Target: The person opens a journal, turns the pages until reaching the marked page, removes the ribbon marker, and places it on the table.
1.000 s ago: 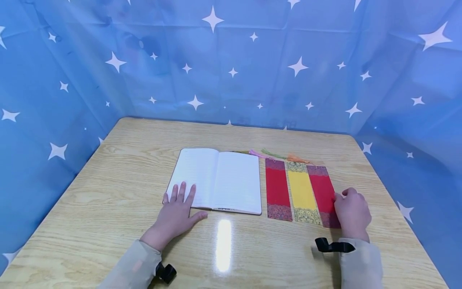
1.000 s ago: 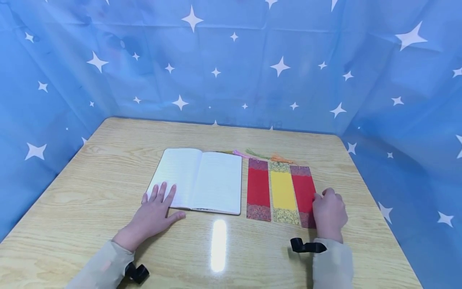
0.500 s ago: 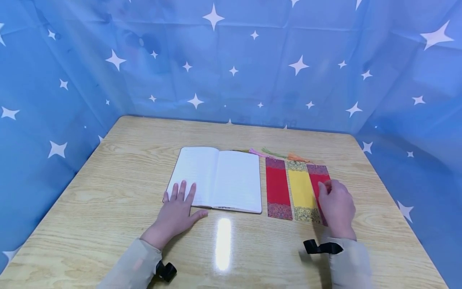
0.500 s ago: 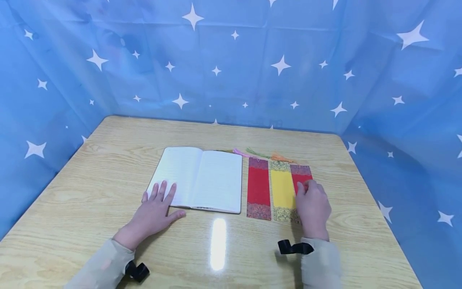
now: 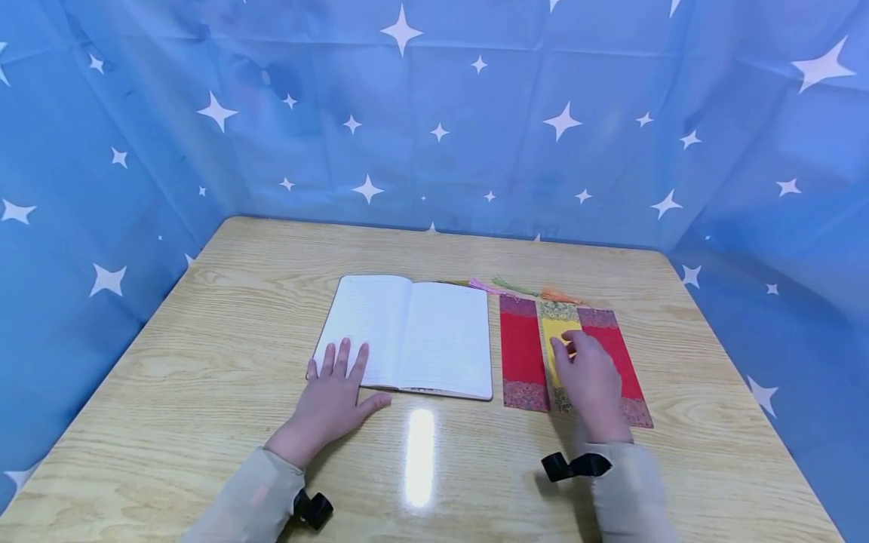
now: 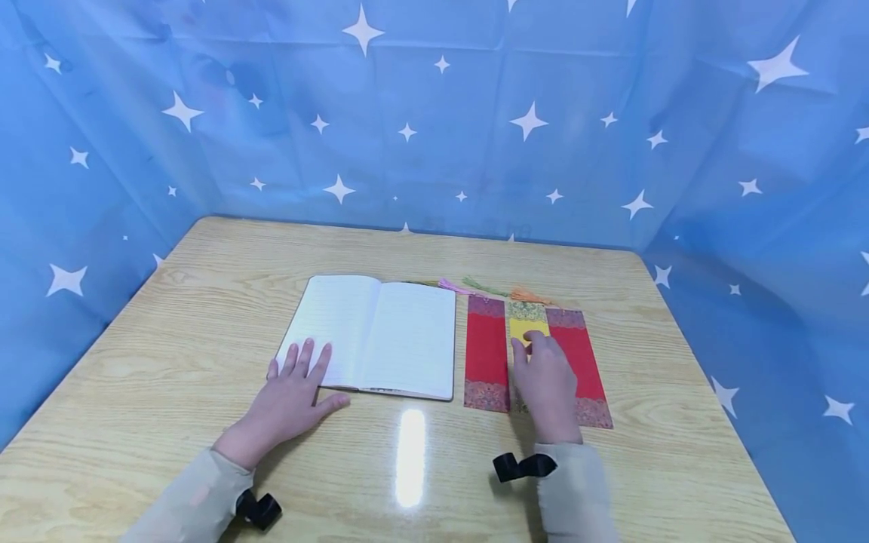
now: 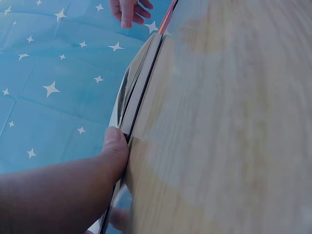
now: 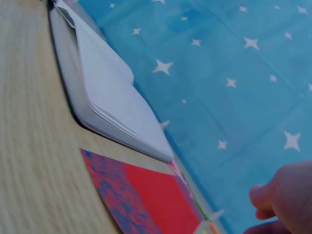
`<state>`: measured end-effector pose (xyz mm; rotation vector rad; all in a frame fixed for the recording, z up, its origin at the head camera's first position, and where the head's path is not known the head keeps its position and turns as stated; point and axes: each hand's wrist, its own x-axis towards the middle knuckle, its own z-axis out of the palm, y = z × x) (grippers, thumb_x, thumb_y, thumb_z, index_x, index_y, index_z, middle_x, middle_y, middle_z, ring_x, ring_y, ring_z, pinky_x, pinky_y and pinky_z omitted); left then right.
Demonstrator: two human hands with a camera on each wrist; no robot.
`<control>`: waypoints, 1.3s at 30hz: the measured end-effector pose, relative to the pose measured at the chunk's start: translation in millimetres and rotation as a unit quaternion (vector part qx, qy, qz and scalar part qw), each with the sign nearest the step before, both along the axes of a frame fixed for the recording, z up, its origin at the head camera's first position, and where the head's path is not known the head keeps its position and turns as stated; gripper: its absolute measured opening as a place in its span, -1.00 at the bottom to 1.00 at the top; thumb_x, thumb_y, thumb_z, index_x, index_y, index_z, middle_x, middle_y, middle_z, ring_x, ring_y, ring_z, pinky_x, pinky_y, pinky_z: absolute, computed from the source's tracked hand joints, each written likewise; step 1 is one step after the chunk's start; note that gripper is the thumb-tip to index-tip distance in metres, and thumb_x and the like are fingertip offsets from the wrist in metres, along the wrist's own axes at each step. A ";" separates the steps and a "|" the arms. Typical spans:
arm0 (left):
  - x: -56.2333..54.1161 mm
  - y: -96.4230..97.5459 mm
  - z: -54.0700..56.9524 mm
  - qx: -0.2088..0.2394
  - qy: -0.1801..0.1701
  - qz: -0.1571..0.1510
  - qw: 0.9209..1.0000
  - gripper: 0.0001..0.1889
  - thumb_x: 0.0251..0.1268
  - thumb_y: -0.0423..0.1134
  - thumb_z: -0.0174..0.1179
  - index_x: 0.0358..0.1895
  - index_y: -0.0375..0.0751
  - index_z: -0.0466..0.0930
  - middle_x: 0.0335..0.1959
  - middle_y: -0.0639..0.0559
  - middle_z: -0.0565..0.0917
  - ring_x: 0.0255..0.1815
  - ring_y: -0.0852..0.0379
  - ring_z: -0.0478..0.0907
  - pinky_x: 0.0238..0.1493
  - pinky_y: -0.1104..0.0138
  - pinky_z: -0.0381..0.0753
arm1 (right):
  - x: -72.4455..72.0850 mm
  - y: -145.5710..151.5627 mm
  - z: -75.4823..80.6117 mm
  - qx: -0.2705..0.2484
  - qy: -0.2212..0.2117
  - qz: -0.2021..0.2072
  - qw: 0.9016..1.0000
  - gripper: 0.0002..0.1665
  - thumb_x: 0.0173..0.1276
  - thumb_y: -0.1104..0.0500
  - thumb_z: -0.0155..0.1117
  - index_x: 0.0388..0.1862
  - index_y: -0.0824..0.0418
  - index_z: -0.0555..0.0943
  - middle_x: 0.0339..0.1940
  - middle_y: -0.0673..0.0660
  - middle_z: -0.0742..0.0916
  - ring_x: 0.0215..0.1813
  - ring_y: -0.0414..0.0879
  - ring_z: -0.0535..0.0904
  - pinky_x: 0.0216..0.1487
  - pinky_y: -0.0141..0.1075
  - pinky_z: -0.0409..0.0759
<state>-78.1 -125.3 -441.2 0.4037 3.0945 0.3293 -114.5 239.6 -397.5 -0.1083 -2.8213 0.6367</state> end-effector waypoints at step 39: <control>0.1 2.3 7.1 0.014 -0.025 0.005 1.000 -0.04 0.19 0.38 -0.07 0.43 -0.32 0.02 0.40 -0.43 0.00 0.39 -0.41 -0.15 0.21 -0.31 -0.08 | 0.8 -49.1 -26.7 0.049 -0.070 0.297 0.951 -0.08 0.10 -0.24 0.32 0.39 0.08 0.31 0.40 0.08 0.35 0.44 0.13 0.06 0.26 0.17 0.18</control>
